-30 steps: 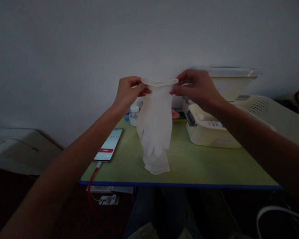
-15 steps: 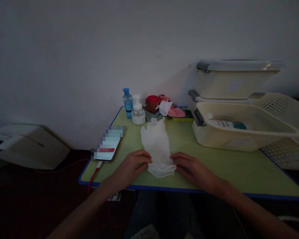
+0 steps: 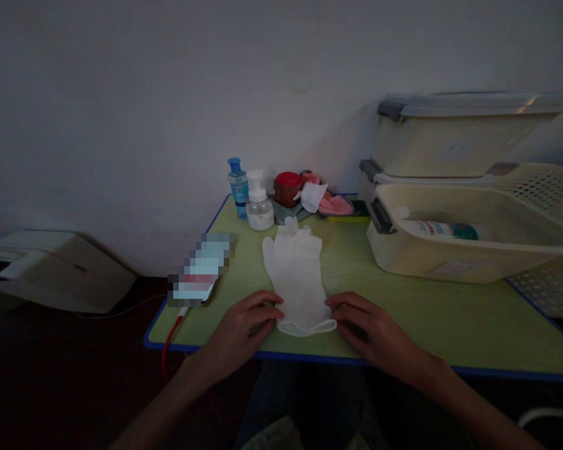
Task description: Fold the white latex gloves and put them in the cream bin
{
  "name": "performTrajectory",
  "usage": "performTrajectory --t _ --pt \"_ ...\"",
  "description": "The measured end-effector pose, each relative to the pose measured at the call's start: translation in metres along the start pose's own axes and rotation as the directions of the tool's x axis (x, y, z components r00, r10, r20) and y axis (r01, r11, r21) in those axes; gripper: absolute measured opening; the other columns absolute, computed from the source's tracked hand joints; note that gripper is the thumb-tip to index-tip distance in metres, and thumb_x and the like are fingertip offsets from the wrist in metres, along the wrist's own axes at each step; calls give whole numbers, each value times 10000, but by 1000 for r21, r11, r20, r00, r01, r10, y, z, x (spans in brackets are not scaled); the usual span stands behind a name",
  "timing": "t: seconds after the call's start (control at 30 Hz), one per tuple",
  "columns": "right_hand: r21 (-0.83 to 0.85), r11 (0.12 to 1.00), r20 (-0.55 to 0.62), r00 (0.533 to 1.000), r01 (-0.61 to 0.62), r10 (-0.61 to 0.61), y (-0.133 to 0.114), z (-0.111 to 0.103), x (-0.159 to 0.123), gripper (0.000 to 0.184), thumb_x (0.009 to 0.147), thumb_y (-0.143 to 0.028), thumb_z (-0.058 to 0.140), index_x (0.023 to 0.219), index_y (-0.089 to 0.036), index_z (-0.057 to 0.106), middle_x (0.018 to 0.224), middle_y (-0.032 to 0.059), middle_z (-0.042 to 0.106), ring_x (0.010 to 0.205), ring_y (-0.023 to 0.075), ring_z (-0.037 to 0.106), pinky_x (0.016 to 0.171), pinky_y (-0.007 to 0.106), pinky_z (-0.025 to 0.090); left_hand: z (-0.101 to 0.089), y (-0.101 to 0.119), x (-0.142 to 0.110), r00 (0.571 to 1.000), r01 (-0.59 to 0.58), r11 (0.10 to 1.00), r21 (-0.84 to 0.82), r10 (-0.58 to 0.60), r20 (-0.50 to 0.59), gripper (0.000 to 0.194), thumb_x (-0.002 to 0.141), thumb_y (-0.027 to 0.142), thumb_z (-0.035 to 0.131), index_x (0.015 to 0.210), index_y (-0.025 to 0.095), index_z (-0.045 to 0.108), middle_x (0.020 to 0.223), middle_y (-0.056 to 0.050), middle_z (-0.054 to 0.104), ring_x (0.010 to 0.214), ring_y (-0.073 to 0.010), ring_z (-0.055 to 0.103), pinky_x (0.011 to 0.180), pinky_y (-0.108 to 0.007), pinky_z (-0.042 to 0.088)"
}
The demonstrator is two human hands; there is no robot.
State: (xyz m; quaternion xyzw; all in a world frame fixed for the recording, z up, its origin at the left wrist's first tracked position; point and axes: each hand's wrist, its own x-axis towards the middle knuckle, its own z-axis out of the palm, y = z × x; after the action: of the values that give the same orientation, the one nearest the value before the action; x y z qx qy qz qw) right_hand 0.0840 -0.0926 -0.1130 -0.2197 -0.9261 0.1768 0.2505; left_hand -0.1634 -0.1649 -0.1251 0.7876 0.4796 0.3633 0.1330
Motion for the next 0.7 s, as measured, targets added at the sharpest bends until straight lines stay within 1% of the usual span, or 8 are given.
performTrajectory --t 0.13,0.17,0.23,0.3,0.37,0.5,0.6,0.7 --pt "-2 1000 34 999 -12 12 -5 -4 -4 328 730 -28 463 1020 -145 564 1031 116 611 978 179 587 853 331 519 -4 4 -4 999 18 999 33 -19 47 401 726 -47 385 964 163 630 1104 -90 614 1020 -138 605 860 -264 504" --pt "-10 1000 36 999 -10 10 -6 -4 -5 353 723 -39 479 1053 -140 552 1041 121 606 991 187 580 860 339 515 -6 7 -5 999 23 999 33 -25 48 450 690 -62 379 1001 163 615 1132 -92 600 1051 -141 589 884 -272 495" --pt "-33 999 39 999 10 -8 -9 -5 -5 321 748 -87 518 1063 -141 546 1029 122 607 982 196 576 859 352 511 -10 13 -7 999 17 999 34 -18 35 484 666 -55 405 1058 163 587 1160 -98 578 1087 -151 559 908 -286 483" --pt "-70 996 47 998 48 -45 -11 -3 -3 255 777 -126 543 1031 -145 553 996 113 616 947 200 578 841 362 513 -12 19 -6 999 -23 999 40 22 34 420 706 -12 468 1068 167 579 1138 -98 582 1073 -159 553 901 -293 482" --pt "-113 990 70 995 79 -72 -12 -1 0 200 790 -131 552 989 -146 558 955 101 625 901 200 585 805 362 518 -13 22 -4 994 -93 994 59 89 69 304 761 50 525 1031 173 592 1086 -85 609 1026 -157 568 887 -294 482" --pt "-143 985 131 989 93 -75 -11 2 7 114 810 -105 523 900 -158 568 895 81 632 825 182 598 740 322 521 -8 17 1 974 -196 975 108 180 138 138 840 109 529 914 180 620 1004 -54 654 932 -136 600 849 -277 478" --pt "-120 987 129 987 108 -93 -10 1 9 144 854 -104 456 889 -164 583 890 75 639 812 162 605 735 294 513 -6 11 3 973 -220 968 122 208 105 141 885 153 488 886 175 628 960 -51 670 883 -128 613 805 -265 478" --pt "-99 989 120 988 106 -93 -9 -1 8 171 882 -129 429 887 -166 596 866 72 647 788 154 612 720 281 510 -7 10 6 963 -265 948 173 253 89 206 919 193 429 862 166 625 920 -53 681 834 -129 625 755 -267 478"
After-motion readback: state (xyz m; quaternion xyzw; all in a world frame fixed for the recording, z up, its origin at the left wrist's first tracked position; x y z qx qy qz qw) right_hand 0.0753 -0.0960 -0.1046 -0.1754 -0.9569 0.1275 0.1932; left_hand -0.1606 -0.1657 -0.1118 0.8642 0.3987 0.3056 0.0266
